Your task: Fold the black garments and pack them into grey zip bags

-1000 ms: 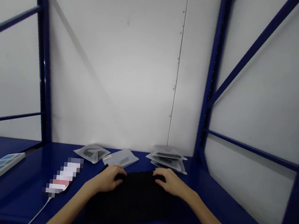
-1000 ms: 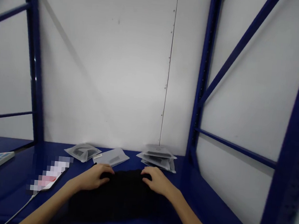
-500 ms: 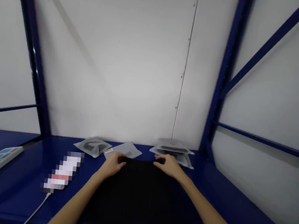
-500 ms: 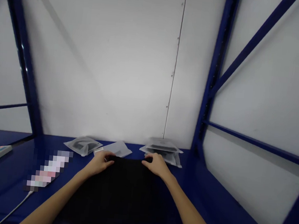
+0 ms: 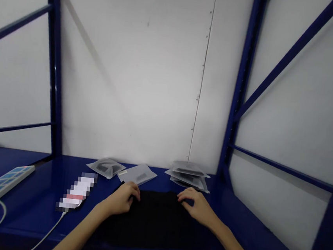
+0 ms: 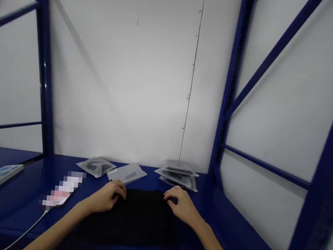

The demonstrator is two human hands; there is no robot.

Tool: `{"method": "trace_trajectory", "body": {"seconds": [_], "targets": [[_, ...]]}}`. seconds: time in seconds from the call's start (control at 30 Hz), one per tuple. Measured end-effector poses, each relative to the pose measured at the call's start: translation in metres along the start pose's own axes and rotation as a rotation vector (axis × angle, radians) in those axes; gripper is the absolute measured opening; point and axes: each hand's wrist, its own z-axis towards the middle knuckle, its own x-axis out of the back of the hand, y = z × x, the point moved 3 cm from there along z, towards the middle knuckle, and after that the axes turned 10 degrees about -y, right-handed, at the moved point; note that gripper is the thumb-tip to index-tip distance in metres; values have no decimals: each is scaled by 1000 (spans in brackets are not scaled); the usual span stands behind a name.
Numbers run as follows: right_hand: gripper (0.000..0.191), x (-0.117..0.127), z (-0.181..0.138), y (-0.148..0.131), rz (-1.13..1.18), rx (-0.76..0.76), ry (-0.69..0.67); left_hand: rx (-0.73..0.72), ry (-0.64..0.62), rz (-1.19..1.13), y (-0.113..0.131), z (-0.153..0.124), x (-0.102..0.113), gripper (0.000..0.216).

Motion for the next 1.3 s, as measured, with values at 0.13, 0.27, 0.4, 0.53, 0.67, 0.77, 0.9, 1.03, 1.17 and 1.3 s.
{"method": "trace_trajectory", "body": {"seconds": [0.13, 0.27, 0.4, 0.53, 0.67, 0.77, 0.9, 1.03, 1.17, 1.3], "targets": [[19, 6, -24, -13, -54, -10, -72, -18, 19, -12, 17, -17, 5, 47], [25, 18, -54, -35, -19, -30, -85, 6, 34, -69, 41, -49, 15, 32], [35, 15, -88, -50, 14, -52, -226, 161, -139, -164, 52, -90, 11, 49], [28, 14, -92, -48, 20, -124, -196, 240, -215, -208, 55, -102, 8, 52], [29, 17, -68, -40, 33, -189, -109, 183, -138, -226, 53, -84, 17, 19], [28, 15, -48, -30, -8, -253, -43, 230, -34, -186, 42, -67, 23, 28], [19, 9, -35, -17, -239, -448, 43, 416, 99, 25, 21, -52, 17, 28], [16, 6, -31, -23, -468, -540, -19, 513, 89, 218, 10, -51, 0, 29], [28, 10, -26, -43, -629, -542, -65, 576, 109, 393, 4, -59, -5, 51], [29, 4, -9, -77, -621, -303, 4, 673, 8, 456, -2, -59, -3, 60]]}}
